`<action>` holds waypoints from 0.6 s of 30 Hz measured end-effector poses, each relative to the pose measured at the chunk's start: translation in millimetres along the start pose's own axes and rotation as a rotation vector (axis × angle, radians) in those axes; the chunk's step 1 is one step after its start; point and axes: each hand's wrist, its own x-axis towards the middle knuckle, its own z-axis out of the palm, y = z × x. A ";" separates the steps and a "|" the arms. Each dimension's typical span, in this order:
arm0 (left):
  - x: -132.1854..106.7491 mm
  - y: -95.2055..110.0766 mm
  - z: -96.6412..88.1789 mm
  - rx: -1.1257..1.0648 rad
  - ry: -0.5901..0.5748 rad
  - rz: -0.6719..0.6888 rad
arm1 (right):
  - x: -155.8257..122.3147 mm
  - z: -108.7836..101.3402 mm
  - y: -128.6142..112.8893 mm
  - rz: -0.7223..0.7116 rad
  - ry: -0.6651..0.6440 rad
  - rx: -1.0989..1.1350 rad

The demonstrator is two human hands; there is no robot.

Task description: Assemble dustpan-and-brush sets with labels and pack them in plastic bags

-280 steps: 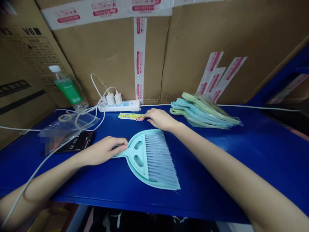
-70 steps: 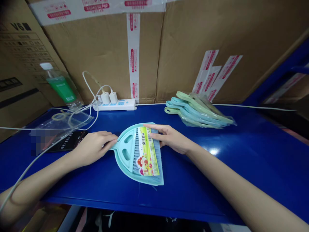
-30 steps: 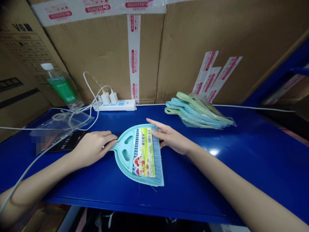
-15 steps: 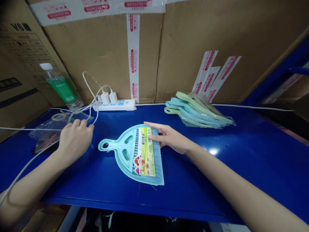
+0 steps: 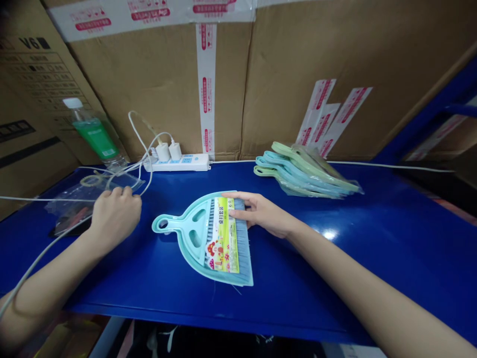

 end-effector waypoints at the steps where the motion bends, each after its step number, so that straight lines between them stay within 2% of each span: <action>1: 0.5 -0.8 0.2 -0.003 -0.011 -0.003 | 0.0 0.1 -0.2 0.004 0.002 -0.001; 7: 0.6 -0.3 0.7 -0.083 -0.018 0.017 | 0.1 1.3 -1.2 0.000 0.012 0.000; 13: -3.1 10.3 -2.1 -0.128 0.022 0.140 | 1.5 -1.1 2.0 -0.005 0.013 0.014; 18: -4.6 16.6 -5.3 -0.138 0.059 0.282 | -3.1 -6.5 -5.4 -0.062 0.047 -0.011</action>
